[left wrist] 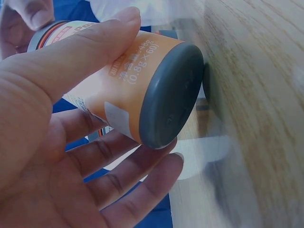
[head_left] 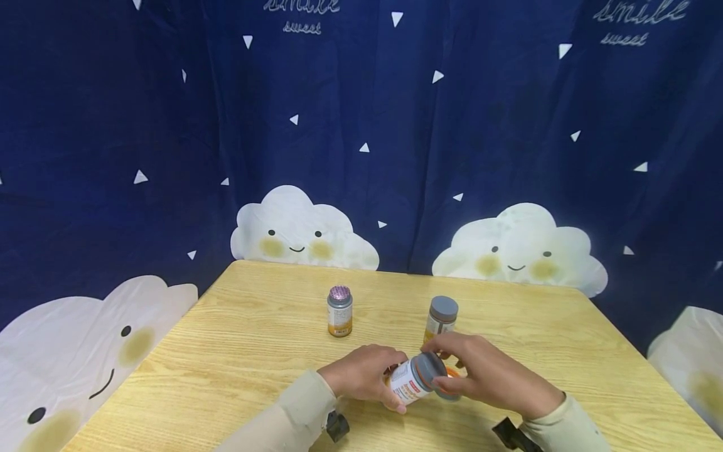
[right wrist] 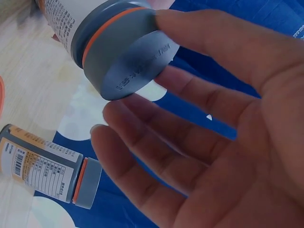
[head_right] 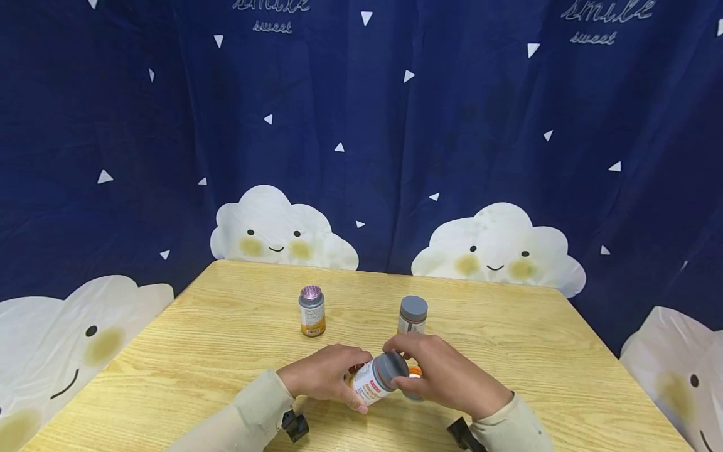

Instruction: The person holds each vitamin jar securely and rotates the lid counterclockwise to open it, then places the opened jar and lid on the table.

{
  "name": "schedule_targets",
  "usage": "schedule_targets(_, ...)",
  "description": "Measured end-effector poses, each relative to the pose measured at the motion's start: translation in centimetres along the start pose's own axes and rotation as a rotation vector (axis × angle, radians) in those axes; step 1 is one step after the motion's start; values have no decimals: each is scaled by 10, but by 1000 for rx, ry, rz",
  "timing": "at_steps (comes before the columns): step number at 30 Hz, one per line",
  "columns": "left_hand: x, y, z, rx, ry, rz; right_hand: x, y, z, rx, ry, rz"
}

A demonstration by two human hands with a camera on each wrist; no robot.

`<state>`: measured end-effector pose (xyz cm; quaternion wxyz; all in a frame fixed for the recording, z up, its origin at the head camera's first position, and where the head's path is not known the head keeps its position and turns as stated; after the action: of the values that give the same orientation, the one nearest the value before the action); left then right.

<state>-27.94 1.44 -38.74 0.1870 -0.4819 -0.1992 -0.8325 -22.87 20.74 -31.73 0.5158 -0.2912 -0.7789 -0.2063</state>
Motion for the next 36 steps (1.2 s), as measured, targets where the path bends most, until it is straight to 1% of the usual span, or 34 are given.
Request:
schedule_targets(4, 0, -1, -1, -3, 26, -10, 1, 0, -1, 19, 8, -13)
schedule_targets(8, 0, -1, -2, -2, 25, -9, 0, 0, -1, 6, 26, -1)
schedule_targets(12, -1, -1, -2, -5, 27, -8, -2, -1, 0, -48, 55, 53)
schedule_targets(16, -1, -1, -2, -6, 40, -9, -3, -1, 1, -116, 55, 106)
schedule_targets(20, -1, 0, -1, -3, 42, -8, -4, -1, 2, -162, 38, 106)
schedule_targets(24, 0, 0, -1, 1, 28, -5, -3, -2, 3, -180, 35, 95)
schedule_targets(28, 0, 0, -1, 7, 21, -6, -3, -2, 3, -163, 4, 72)
schedule_targets(31, 0, 0, -1, 8, 23, -7, -2, -2, 3, -133, -15, 58)
schedule_targets(36, 0, -1, -1, 11, 42, -11, -1, 0, 2, -90, -5, 58)
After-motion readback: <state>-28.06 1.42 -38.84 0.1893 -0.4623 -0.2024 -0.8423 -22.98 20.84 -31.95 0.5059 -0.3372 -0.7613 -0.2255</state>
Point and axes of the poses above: each hand's wrist, its own y-axis away from the middle knuckle, its own x-axis out of the back of the hand, z = x × y, the point moved 3 cm from there along -y, towards the middle knuckle, and after that the axes turned 15 degrees about -z, right-handed, at the moved point
